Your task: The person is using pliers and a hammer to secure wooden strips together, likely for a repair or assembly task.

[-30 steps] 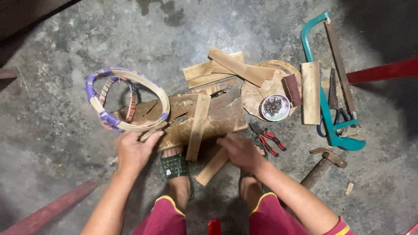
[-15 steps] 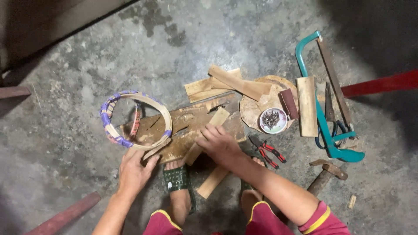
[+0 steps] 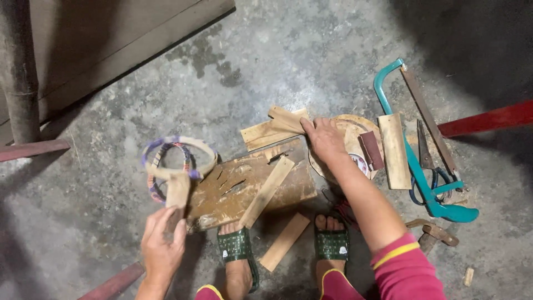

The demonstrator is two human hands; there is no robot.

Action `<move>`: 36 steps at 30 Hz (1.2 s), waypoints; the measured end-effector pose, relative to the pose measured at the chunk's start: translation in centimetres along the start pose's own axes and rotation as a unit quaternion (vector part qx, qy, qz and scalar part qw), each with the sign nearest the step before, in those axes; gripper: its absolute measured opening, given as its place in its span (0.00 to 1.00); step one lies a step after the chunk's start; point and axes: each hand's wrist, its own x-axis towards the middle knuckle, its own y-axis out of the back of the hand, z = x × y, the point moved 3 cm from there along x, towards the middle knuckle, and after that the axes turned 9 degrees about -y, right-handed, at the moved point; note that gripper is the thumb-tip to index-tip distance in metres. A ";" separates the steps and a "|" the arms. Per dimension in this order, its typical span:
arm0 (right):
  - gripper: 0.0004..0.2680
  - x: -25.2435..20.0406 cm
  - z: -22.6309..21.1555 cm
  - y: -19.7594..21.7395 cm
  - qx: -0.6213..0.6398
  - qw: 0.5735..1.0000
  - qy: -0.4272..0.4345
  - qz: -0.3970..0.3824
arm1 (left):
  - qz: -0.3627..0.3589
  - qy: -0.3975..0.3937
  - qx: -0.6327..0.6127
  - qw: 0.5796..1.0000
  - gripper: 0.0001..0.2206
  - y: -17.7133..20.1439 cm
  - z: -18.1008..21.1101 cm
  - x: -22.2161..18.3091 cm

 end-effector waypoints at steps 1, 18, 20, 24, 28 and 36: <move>0.20 -0.5 -0.2 0.9 0.000 1.000 0.001 0.001 | 0.002 0.000 0.000 1.000 0.17 -0.2 -0.4 0.0; 0.20 -18.8 -8.7 8.3 0.860 0.408 0.011 -0.307 | -0.320 0.036 -0.502 0.803 0.28 -6.6 16.3 9.2; 0.22 -19.7 -9.6 -4.2 0.808 0.509 -0.032 -0.296 | -0.291 0.152 -0.556 0.764 0.22 -10.9 14.3 7.3; 0.23 -21.9 -8.0 0.8 0.448 0.871 0.029 -0.200 | -0.210 0.174 -0.370 0.888 0.17 -14.8 10.8 5.7; 0.15 -25.4 0.7 -2.7 0.422 0.896 -0.051 -0.128 | -0.230 0.170 -0.186 0.940 0.20 -10.5 14.6 8.1; 0.14 -35.1 13.9 -9.5 0.193 0.888 -0.381 -0.169 | -0.335 0.068 -0.021 0.940 0.25 -14.1 8.0 8.7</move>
